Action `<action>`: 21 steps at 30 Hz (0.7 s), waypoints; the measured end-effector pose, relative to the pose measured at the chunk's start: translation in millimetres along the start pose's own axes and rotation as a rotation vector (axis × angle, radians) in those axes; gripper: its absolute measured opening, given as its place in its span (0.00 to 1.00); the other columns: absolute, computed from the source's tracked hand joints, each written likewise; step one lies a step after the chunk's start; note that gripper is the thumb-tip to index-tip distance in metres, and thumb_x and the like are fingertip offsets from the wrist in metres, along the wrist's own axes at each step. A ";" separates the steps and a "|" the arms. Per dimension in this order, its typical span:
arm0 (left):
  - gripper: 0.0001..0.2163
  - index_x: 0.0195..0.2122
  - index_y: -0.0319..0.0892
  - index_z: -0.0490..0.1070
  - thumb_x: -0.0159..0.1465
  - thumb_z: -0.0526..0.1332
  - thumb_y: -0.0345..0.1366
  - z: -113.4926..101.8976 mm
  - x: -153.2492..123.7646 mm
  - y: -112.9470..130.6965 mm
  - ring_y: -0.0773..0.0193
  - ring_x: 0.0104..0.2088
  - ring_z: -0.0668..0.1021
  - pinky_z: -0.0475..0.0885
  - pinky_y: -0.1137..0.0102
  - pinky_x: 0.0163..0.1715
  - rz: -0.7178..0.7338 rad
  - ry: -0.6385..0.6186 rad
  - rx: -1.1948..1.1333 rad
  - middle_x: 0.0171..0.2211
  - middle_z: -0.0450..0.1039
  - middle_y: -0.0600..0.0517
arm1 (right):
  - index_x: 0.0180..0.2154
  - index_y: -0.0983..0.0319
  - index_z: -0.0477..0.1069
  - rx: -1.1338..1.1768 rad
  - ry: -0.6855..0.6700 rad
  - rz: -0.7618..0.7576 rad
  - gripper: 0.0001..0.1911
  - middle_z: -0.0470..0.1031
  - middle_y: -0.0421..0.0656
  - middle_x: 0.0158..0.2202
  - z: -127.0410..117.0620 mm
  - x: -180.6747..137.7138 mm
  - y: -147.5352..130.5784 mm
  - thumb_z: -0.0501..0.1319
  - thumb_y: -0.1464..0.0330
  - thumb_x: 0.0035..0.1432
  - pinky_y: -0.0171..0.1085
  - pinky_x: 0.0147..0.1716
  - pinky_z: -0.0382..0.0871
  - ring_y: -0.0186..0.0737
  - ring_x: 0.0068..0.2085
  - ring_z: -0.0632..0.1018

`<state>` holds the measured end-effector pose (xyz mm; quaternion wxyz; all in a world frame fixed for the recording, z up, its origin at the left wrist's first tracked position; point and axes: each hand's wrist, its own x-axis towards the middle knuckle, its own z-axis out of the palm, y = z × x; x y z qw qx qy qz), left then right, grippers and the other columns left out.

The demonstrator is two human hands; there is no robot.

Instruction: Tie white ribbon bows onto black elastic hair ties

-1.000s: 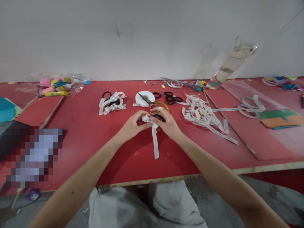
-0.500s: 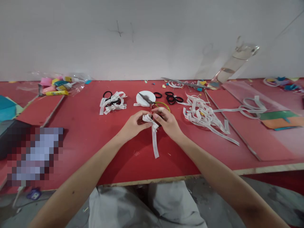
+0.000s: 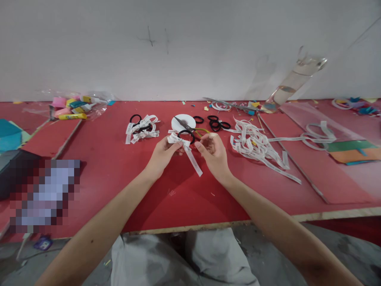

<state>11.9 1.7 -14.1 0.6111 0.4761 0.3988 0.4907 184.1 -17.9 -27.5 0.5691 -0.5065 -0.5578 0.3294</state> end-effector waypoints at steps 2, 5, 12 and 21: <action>0.10 0.34 0.39 0.71 0.57 0.67 0.39 1.7 -0.6 0.5 0.67 0.33 0.76 0.74 0.70 0.36 -0.003 0.010 0.006 0.32 0.75 0.52 | 0.38 0.58 0.68 -0.025 -0.038 -0.032 0.15 0.72 0.41 0.36 0.3 -1.8 -2.1 0.65 0.55 0.57 0.35 0.32 0.68 0.35 0.34 0.74; 0.11 0.34 0.39 0.69 0.56 0.67 0.39 3.4 -1.3 0.9 0.68 0.31 0.75 0.74 0.70 0.36 -0.004 -0.011 -0.002 0.31 0.74 0.54 | 0.33 0.59 0.70 -0.106 -0.169 -0.064 0.14 0.74 0.41 0.33 1.6 -3.6 -4.9 0.64 0.55 0.58 0.36 0.31 0.67 0.36 0.33 0.73; 0.12 0.34 0.39 0.71 0.56 0.69 0.40 1.7 -2.3 -3.0 0.67 0.30 0.75 0.73 0.67 0.39 0.015 -0.032 0.043 0.29 0.74 0.53 | 0.31 0.60 0.69 -0.149 -0.211 -0.045 0.12 0.74 0.41 0.31 4.7 -4.2 -2.7 0.65 0.59 0.57 0.35 0.31 0.67 0.35 0.31 0.73; 0.13 0.31 0.38 0.73 0.55 0.70 0.42 1.6 -2.3 -2.4 0.68 0.30 0.75 0.73 0.69 0.38 -0.047 -0.027 -0.018 0.29 0.74 0.53 | 0.29 0.60 0.67 0.037 -0.305 0.064 0.15 0.71 0.39 0.29 4.5 -2.9 -6.3 0.65 0.57 0.56 0.34 0.30 0.70 0.32 0.28 0.71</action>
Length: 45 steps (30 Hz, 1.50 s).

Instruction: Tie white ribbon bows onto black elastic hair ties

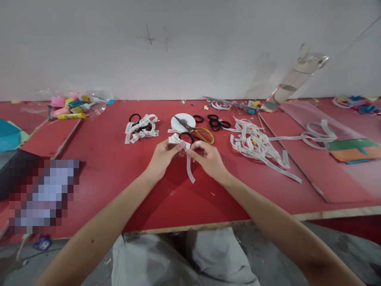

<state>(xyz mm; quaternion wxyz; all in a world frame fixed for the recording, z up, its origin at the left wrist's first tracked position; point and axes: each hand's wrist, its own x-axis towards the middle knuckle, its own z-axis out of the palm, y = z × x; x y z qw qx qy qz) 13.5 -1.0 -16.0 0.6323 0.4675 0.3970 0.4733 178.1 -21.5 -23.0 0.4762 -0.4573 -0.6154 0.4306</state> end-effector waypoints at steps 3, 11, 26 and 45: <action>0.13 0.31 0.38 0.73 0.55 0.71 0.42 -0.5 0.7 -1.4 0.68 0.31 0.75 0.73 0.69 0.40 -0.015 -0.013 -0.047 0.30 0.75 0.53 | 0.29 0.60 0.67 0.045 -0.024 -0.006 0.16 0.70 0.38 0.29 -0.5 0.8 0.4 0.65 0.55 0.56 0.35 0.31 0.72 0.32 0.28 0.72; 0.12 0.30 0.38 0.74 0.55 0.71 0.42 -1.9 0.0 -1.5 0.69 0.30 0.75 0.73 0.69 0.40 -0.016 -0.020 -0.067 0.28 0.74 0.54 | 0.30 0.60 0.67 0.055 -0.062 -0.027 0.17 0.69 0.39 0.30 -2.3 1.8 -1.6 0.64 0.54 0.57 0.36 0.35 0.73 0.34 0.31 0.73; 0.15 0.32 0.38 0.75 0.53 0.71 0.45 -4.3 4.3 0.1 0.67 0.31 0.76 0.72 0.69 0.39 0.003 0.003 0.014 0.31 0.77 0.51 | 0.32 0.60 0.69 -0.014 -0.057 -0.023 0.17 0.72 0.40 0.32 -2.1 0.9 3.2 0.63 0.52 0.58 0.35 0.31 0.72 0.34 0.30 0.73; 0.14 0.32 0.39 0.74 0.54 0.70 0.45 -4.0 3.4 2.5 0.64 0.31 0.77 0.74 0.67 0.38 0.125 0.044 0.228 0.29 0.77 0.52 | 0.33 0.59 0.65 -0.227 0.009 -0.119 0.11 0.70 0.39 0.29 -2.6 -3.3 -2.5 0.60 0.60 0.62 0.34 0.30 0.65 0.33 0.29 0.70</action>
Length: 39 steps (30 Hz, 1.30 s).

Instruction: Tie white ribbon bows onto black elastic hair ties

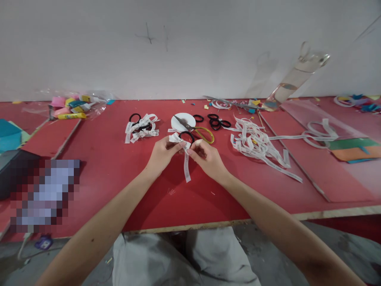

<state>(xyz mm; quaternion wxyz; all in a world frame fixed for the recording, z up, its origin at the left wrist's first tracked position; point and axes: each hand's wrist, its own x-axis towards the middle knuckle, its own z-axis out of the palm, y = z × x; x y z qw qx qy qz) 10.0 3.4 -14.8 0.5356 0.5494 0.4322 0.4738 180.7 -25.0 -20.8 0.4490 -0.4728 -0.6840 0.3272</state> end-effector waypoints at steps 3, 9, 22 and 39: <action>0.12 0.32 0.40 0.73 0.55 0.70 0.42 -0.6 -1.6 5.2 0.64 0.32 0.76 0.73 0.69 0.38 0.040 -0.015 0.031 0.29 0.76 0.53 | 0.37 0.59 0.66 0.090 0.040 0.022 0.12 0.70 0.38 0.29 -0.3 -0.8 2.1 0.61 0.58 0.62 0.33 0.28 0.66 0.32 0.28 0.71; 0.12 0.35 0.40 0.74 0.54 0.70 0.39 -3.2 -0.8 6.0 0.65 0.36 0.76 0.71 0.71 0.38 0.209 -0.059 0.119 0.34 0.76 0.52 | 0.39 0.59 0.70 0.115 0.135 -0.047 0.11 0.69 0.37 0.27 -0.5 -2.1 2.1 0.60 0.58 0.63 0.31 0.25 0.64 0.29 0.25 0.68; 0.15 0.40 0.40 0.74 0.56 0.70 0.42 -4.4 -3.7 4.9 0.63 0.40 0.78 0.74 0.70 0.40 0.222 -0.127 0.087 0.39 0.77 0.49 | 0.39 0.61 0.75 -0.016 0.169 -0.133 0.06 0.75 0.41 0.31 -2.0 0.3 5.6 0.62 0.65 0.61 0.33 0.29 0.69 0.32 0.30 0.74; 0.13 0.29 0.40 0.68 0.61 0.66 0.44 0.7 -3.7 3.1 0.64 0.30 0.81 0.80 0.65 0.39 0.077 -0.102 -0.154 0.29 0.77 0.53 | 0.37 0.59 0.73 -0.052 0.210 -0.149 0.05 0.73 0.40 0.33 -1.0 -2.1 2.0 0.64 0.64 0.59 0.33 0.31 0.71 0.33 0.32 0.74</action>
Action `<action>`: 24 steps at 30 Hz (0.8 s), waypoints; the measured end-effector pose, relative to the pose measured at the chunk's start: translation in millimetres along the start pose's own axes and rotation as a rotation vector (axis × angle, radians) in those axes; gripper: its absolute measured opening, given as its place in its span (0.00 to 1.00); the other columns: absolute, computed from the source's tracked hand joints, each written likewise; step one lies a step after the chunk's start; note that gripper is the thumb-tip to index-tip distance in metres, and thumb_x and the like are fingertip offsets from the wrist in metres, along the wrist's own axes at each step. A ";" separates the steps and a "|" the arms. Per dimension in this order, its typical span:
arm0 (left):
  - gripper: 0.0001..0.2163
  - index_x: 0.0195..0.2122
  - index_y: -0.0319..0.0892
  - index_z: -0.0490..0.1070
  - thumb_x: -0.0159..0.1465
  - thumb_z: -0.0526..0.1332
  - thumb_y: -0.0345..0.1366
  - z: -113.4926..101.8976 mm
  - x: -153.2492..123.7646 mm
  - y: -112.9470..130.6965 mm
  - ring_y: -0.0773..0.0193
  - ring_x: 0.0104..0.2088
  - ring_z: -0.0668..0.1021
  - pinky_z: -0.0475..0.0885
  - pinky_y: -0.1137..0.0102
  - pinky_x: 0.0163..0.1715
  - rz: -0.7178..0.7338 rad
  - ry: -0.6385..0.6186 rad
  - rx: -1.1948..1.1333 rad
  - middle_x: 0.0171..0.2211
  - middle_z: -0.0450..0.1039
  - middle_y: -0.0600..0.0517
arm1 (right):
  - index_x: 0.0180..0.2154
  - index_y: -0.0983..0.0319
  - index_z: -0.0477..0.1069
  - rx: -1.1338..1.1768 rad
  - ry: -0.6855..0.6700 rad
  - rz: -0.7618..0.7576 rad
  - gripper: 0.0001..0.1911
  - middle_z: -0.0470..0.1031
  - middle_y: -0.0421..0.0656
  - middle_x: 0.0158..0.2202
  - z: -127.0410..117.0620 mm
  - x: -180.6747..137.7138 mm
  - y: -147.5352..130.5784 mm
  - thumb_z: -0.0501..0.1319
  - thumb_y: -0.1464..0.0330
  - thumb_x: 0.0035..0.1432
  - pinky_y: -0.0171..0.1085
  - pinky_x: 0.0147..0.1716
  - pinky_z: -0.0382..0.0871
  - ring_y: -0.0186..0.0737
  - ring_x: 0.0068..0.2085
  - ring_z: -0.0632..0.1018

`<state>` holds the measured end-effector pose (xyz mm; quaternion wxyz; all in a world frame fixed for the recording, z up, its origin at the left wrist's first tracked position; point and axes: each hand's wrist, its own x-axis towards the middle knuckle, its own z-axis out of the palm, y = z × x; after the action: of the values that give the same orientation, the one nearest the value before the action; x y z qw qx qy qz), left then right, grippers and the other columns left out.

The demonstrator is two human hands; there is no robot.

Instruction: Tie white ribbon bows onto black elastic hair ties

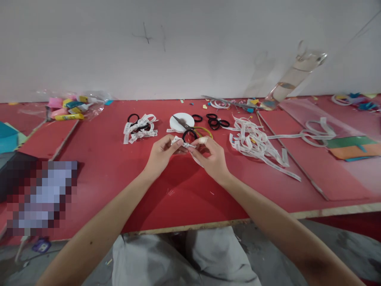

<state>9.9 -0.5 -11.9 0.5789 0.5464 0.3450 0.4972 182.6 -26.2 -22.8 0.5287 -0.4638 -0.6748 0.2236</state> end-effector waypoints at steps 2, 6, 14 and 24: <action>0.13 0.29 0.40 0.68 0.61 0.66 0.44 0.5 -0.6 1.5 0.64 0.30 0.81 0.79 0.66 0.39 -0.008 -0.009 0.018 0.28 0.77 0.53 | 0.35 0.59 0.73 -0.006 0.017 -0.003 0.05 0.73 0.41 0.34 0.2 0.1 -0.9 0.64 0.64 0.60 0.33 0.32 0.71 0.33 0.34 0.74; 0.13 0.32 0.40 0.70 0.63 0.64 0.46 0.0 -2.6 4.6 0.65 0.30 0.80 0.78 0.69 0.37 -0.005 -0.034 0.105 0.28 0.76 0.53 | 0.35 0.59 0.72 0.002 0.037 0.060 0.05 0.74 0.41 0.35 -0.3 1.7 -2.6 0.62 0.64 0.62 0.34 0.34 0.70 0.34 0.34 0.75; 0.15 0.29 0.40 0.71 0.65 0.60 0.48 -3.3 -4.9 9.6 0.69 0.24 0.76 0.71 0.73 0.31 -0.015 -0.176 0.399 0.26 0.75 0.54 | 0.36 0.59 0.67 -0.010 0.030 0.133 0.08 0.73 0.40 0.33 -1.0 2.3 0.3 0.57 0.62 0.65 0.33 0.31 0.66 0.33 0.32 0.73; 0.18 0.25 0.40 0.69 0.65 0.59 0.48 -2.5 -3.0 11.2 0.70 0.23 0.70 0.66 0.73 0.28 -0.040 -0.196 0.392 0.23 0.69 0.55 | 0.36 0.59 0.64 -0.036 -0.057 0.080 0.09 0.70 0.38 0.28 -2.1 3.4 -0.5 0.54 0.62 0.67 0.33 0.32 0.65 0.32 0.28 0.70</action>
<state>4.6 -3.7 -1.8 0.5022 0.6872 0.3880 0.3535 184.3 -23.9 -20.0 0.4916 -0.4930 -0.6746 0.2455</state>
